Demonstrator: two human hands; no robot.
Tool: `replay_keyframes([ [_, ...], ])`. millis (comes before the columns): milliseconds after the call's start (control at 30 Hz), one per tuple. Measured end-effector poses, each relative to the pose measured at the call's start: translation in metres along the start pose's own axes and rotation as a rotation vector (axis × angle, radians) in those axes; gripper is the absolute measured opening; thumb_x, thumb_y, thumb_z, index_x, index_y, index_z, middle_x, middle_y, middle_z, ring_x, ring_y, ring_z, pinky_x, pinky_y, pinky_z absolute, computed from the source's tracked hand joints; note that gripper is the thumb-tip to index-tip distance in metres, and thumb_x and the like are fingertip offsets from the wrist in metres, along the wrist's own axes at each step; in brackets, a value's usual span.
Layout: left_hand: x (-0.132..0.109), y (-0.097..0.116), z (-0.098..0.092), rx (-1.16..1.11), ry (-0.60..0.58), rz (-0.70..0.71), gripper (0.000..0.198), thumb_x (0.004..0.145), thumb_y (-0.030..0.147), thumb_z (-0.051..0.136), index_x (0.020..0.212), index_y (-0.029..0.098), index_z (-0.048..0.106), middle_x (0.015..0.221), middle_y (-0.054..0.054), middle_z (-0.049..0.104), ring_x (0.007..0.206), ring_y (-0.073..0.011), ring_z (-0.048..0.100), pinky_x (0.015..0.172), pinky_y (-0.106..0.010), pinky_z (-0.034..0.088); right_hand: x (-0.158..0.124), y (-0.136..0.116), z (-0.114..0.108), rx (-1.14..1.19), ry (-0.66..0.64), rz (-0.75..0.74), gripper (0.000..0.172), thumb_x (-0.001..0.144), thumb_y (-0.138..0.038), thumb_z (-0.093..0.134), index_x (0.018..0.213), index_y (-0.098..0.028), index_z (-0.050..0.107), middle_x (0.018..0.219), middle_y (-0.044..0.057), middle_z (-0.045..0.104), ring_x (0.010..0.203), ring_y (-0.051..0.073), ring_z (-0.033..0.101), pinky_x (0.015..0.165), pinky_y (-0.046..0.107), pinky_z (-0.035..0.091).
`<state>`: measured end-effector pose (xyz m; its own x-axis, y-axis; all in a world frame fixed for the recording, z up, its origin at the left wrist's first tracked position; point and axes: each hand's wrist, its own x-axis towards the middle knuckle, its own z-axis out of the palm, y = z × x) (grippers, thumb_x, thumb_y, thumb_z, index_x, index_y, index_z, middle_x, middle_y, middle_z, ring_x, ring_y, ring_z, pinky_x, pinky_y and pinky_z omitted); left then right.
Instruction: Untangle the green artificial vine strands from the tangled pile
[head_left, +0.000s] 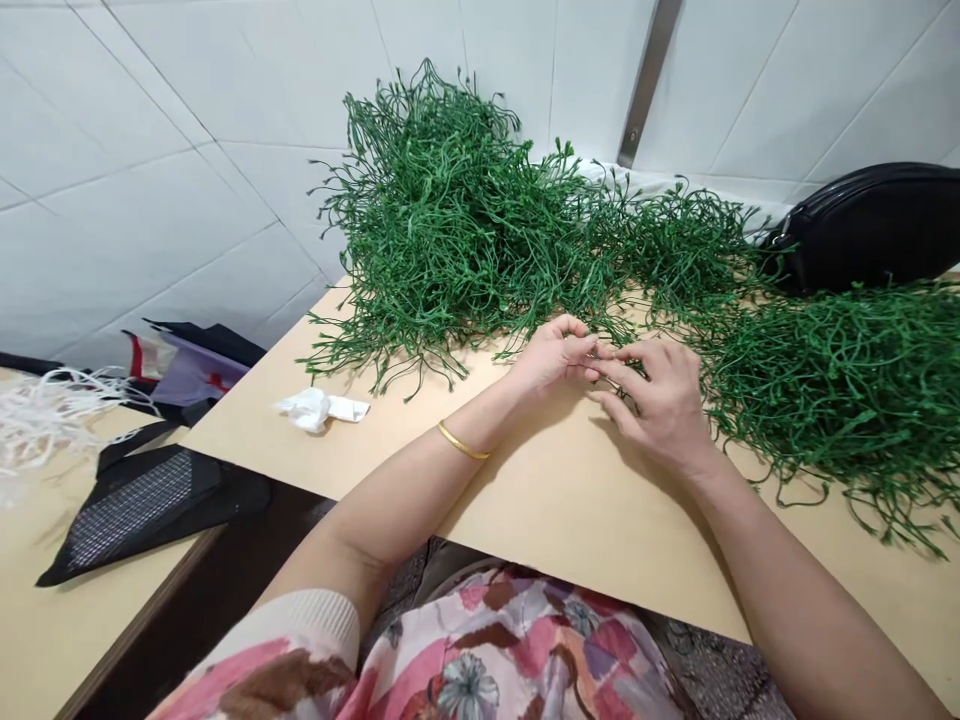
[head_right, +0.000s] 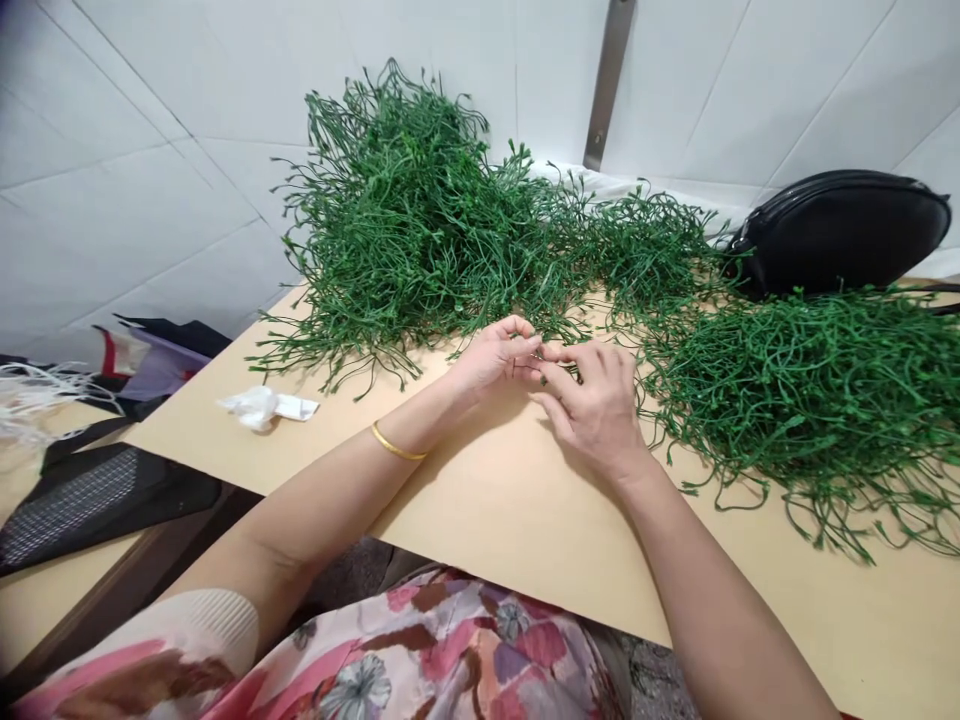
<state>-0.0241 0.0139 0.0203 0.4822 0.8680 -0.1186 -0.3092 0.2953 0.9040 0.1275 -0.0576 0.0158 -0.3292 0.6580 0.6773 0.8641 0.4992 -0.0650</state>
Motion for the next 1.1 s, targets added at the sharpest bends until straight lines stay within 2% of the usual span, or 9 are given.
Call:
replay_keyframes([
  [67, 0.002, -0.001, -0.002, -0.001, 0.032, 0.002, 0.017, 0.078, 0.012, 0.054, 0.075, 0.017, 0.038, 0.065, -0.002, 0.065, 0.056, -0.0118, 0.064, 0.054, -0.022, 0.05, -0.002, -0.005, 0.004, -0.057, -0.027, -0.075, 0.013, 0.079, -0.022, 0.055, 0.087, -0.022, 0.065, 0.096, 0.007, 0.061, 0.096, 0.023, 0.046, 0.083, 0.041, 0.032],
  [167, 0.005, -0.001, -0.005, -0.03, 0.144, -0.036, 0.016, 0.08, 0.011, 0.05, 0.074, 0.017, 0.037, 0.061, -0.002, 0.063, 0.056, -0.0134, 0.064, 0.051, -0.02, 0.048, -0.002, -0.01, 0.003, -0.048, -0.057, -0.139, 0.01, 0.078, -0.016, 0.053, 0.074, -0.019, 0.061, 0.089, 0.007, 0.061, 0.094, 0.022, 0.045, 0.081, 0.039, 0.033],
  [300, 0.006, 0.003, -0.005, -0.081, 0.19, -0.039, 0.013, 0.081, 0.01, 0.046, 0.074, 0.017, 0.038, 0.059, -0.002, 0.062, 0.053, -0.0131, 0.063, 0.048, -0.019, 0.045, -0.001, -0.01, -0.003, 0.067, -0.046, -0.166, 0.007, 0.077, -0.017, 0.054, 0.077, -0.019, 0.061, 0.093, 0.007, 0.061, 0.096, 0.022, 0.048, 0.083, 0.039, 0.034],
  [467, 0.004, 0.006, -0.004, -0.026, 0.158, 0.016, 0.012, 0.08, 0.014, 0.05, 0.075, 0.017, 0.04, 0.057, 0.0, 0.06, 0.051, -0.0126, 0.062, 0.047, -0.018, 0.042, 0.003, 0.002, -0.015, 0.259, 0.261, 0.179, 0.011, 0.083, -0.02, 0.049, 0.083, -0.02, 0.06, 0.087, 0.006, 0.06, 0.087, 0.019, 0.055, 0.079, 0.036, 0.041],
  [533, 0.003, 0.005, -0.003, -0.002, 0.13, 0.022, 0.012, 0.08, 0.015, 0.05, 0.075, 0.018, 0.04, 0.057, 0.0, 0.06, 0.051, -0.0126, 0.062, 0.048, -0.019, 0.042, 0.004, 0.007, -0.019, 0.322, 0.289, 0.318, 0.015, 0.085, -0.023, 0.045, 0.082, -0.021, 0.06, 0.086, 0.006, 0.061, 0.087, 0.019, 0.056, 0.078, 0.036, 0.043],
  [633, 0.002, 0.005, -0.002, 0.027, 0.105, 0.02, 0.012, 0.079, 0.016, 0.051, 0.075, 0.018, 0.04, 0.058, 0.0, 0.06, 0.052, -0.0126, 0.062, 0.05, -0.02, 0.043, 0.003, 0.013, -0.018, 0.399, 0.15, 0.404, 0.017, 0.086, -0.028, 0.046, 0.081, -0.022, 0.061, 0.085, 0.006, 0.063, 0.086, 0.02, 0.057, 0.078, 0.036, 0.044],
  [800, 0.001, 0.009, -0.003, 0.045, 0.111, 0.05, 0.009, 0.079, 0.016, 0.05, 0.077, 0.017, 0.041, 0.058, 0.001, 0.06, 0.052, -0.0108, 0.061, 0.051, -0.019, 0.041, 0.002, 0.019, -0.012, 0.365, -0.092, 0.3, 0.018, 0.082, -0.034, 0.052, 0.08, -0.022, 0.065, 0.083, 0.005, 0.067, 0.084, 0.021, 0.055, 0.079, 0.038, 0.043],
  [933, 0.0, 0.013, -0.006, 0.051, 0.107, 0.097, 0.009, 0.08, 0.015, 0.049, 0.076, 0.017, 0.041, 0.058, 0.001, 0.06, 0.053, -0.0106, 0.061, 0.052, -0.019, 0.041, 0.003, 0.021, -0.015, 0.412, -0.254, 0.291, 0.021, 0.078, -0.039, 0.058, 0.079, -0.02, 0.066, 0.08, 0.005, 0.068, 0.079, 0.02, 0.056, 0.075, 0.036, 0.042],
  [1100, -0.001, 0.016, -0.006, 0.06, 0.087, 0.12, 0.011, 0.08, 0.017, 0.052, 0.077, 0.017, 0.041, 0.06, 0.001, 0.06, 0.054, -0.0111, 0.062, 0.051, -0.019, 0.041, 0.005, 0.021, -0.018, 0.496, -0.374, 0.284, 0.026, 0.075, -0.044, 0.061, 0.073, -0.019, 0.065, 0.074, 0.005, 0.065, 0.074, 0.019, 0.055, 0.07, 0.033, 0.041],
])
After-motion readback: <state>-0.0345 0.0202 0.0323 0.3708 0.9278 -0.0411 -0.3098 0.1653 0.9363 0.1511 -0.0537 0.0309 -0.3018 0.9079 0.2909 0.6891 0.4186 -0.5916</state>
